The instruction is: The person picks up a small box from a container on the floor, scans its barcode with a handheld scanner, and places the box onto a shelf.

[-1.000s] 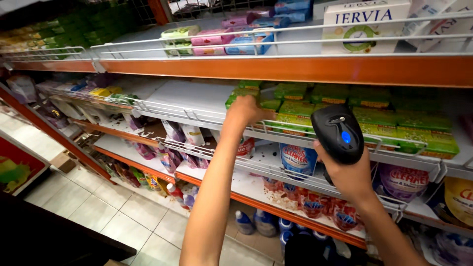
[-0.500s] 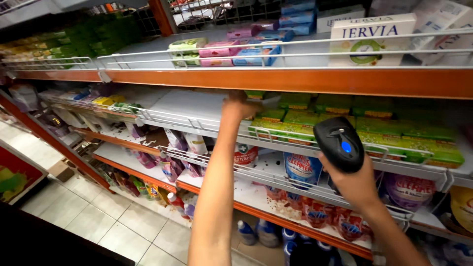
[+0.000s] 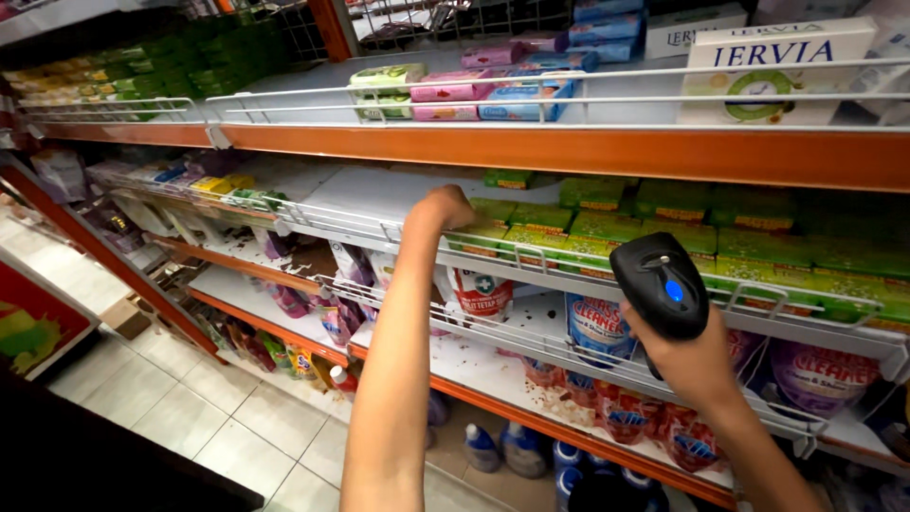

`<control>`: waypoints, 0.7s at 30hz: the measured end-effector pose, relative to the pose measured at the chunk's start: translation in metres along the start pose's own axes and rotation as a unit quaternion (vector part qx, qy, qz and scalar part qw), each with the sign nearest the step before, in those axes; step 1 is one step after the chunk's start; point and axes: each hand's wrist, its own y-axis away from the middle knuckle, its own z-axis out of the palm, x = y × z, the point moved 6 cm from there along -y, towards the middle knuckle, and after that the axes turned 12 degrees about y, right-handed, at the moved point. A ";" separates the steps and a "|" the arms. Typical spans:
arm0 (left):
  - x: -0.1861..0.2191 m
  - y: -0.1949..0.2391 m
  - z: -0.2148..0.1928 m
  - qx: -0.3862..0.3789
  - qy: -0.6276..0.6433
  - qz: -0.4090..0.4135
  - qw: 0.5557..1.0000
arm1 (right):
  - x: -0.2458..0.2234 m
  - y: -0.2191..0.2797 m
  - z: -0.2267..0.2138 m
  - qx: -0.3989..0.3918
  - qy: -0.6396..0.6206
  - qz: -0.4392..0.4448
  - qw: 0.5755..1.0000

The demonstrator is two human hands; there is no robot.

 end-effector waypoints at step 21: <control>0.003 -0.012 0.020 0.121 0.071 0.006 0.990 | 0.016 0.016 -0.019 0.015 0.015 0.041 0.999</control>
